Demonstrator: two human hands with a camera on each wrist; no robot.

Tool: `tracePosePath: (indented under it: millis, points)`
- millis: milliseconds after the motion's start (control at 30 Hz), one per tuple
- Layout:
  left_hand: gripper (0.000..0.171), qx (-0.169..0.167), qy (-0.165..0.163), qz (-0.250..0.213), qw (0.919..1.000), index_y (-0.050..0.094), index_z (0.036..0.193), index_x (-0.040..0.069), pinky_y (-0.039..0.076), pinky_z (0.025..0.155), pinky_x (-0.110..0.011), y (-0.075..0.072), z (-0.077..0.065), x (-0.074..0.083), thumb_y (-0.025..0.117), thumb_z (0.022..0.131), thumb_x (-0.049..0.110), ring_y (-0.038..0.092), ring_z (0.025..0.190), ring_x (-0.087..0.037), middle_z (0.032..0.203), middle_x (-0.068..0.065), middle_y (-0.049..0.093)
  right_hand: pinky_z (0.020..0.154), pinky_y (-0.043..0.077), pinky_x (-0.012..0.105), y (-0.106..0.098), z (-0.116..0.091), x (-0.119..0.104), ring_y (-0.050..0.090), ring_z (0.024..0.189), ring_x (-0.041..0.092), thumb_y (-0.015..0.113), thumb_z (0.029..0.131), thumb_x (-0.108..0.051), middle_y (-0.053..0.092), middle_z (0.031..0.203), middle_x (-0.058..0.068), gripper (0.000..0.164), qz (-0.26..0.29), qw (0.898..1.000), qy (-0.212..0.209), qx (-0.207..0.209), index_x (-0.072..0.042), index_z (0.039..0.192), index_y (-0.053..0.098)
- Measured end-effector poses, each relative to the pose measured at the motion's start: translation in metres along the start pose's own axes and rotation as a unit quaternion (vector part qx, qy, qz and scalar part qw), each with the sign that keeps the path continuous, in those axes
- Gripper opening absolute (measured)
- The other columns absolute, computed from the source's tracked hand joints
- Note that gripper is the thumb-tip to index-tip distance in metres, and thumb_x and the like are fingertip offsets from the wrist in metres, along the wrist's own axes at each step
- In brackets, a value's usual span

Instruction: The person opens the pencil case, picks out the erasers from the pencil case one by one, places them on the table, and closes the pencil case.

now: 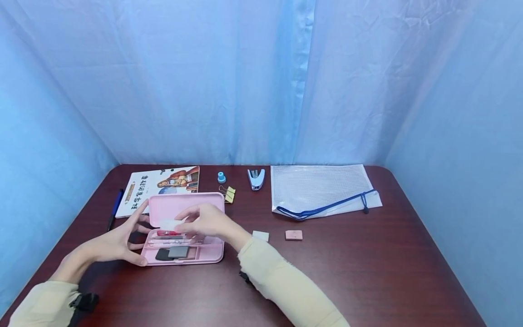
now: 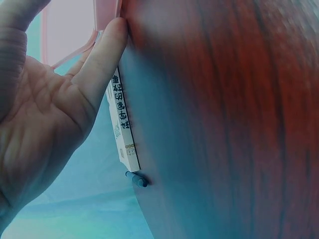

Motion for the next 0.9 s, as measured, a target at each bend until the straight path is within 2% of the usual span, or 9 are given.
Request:
tracePosePath:
  millis: [167, 400, 567, 733, 900]
  points:
    - [0.142, 0.003, 0.002, -0.003, 1.0, -0.014, 0.16, 0.036, 0.056, 0.092, -0.052, -0.001, -0.001, 0.0, 0.094, 0.07, 0.018, 0.039, 0.131, -0.046, 0.148, -0.022, 0.021, 0.067, 0.062, 0.046, -0.028, -0.02, -0.003, 0.071, 0.074, 0.027, 0.078, 0.091, -0.014, 0.069, 0.092, 0.013, 0.029, -0.01, 1.0, -0.008, -0.013, -0.005, 0.118, 0.074]
    - [0.14, -0.001, -0.002, -0.017, 0.9999, -0.014, 0.161, 0.035, 0.055, 0.093, -0.052, 0.0, 0.0, -0.001, 0.093, 0.072, 0.016, 0.038, 0.131, -0.044, 0.148, -0.021, 0.021, 0.074, 0.06, 0.057, -0.082, -0.062, 0.0, 0.068, 0.07, 0.022, 0.076, 0.093, -0.016, 0.071, 0.095, 0.015, 0.031, -0.007, 1.0, 0.0, -0.002, -0.003, 0.121, 0.072]
    - [0.139, -0.004, -0.003, -0.023, 0.9997, -0.014, 0.161, 0.035, 0.055, 0.094, -0.051, 0.001, 0.0, -0.002, 0.092, 0.072, 0.016, 0.037, 0.13, -0.043, 0.148, -0.021, 0.021, 0.073, 0.061, 0.052, -0.123, -0.096, 0.01, 0.068, 0.073, 0.023, 0.077, 0.093, -0.022, 0.069, 0.096, 0.013, 0.036, -0.035, 0.999, 0.022, 0.022, -0.004, 0.123, 0.071]
    - [0.139, -0.003, -0.005, -0.026, 0.9997, -0.013, 0.161, 0.035, 0.055, 0.094, -0.051, 0.001, 0.0, -0.003, 0.092, 0.073, 0.016, 0.037, 0.13, -0.043, 0.148, -0.022, 0.021, 0.073, 0.062, 0.048, -0.162, -0.128, 0.026, 0.068, 0.077, 0.026, 0.076, 0.093, -0.024, 0.068, 0.102, 0.017, 0.039, -0.054, 0.996, 0.041, 0.049, -0.003, 0.125, 0.069]
    - [0.139, -0.003, -0.002, -0.028, 0.9996, -0.013, 0.161, 0.036, 0.055, 0.093, -0.051, 0.001, 0.001, -0.002, 0.092, 0.072, 0.015, 0.037, 0.129, -0.042, 0.148, -0.022, 0.022, 0.074, 0.062, 0.048, -0.194, -0.156, 0.046, 0.067, 0.079, 0.026, 0.073, 0.096, -0.022, 0.066, 0.103, 0.022, 0.041, -0.06, 0.995, 0.055, 0.056, 0.001, 0.128, 0.066]
Point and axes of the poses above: each hand's wrist, its own z-axis towards the middle knuckle, its own y-axis out of the palm, x = y × z, the point moved 9 cm from there along z, towards the middle knuckle
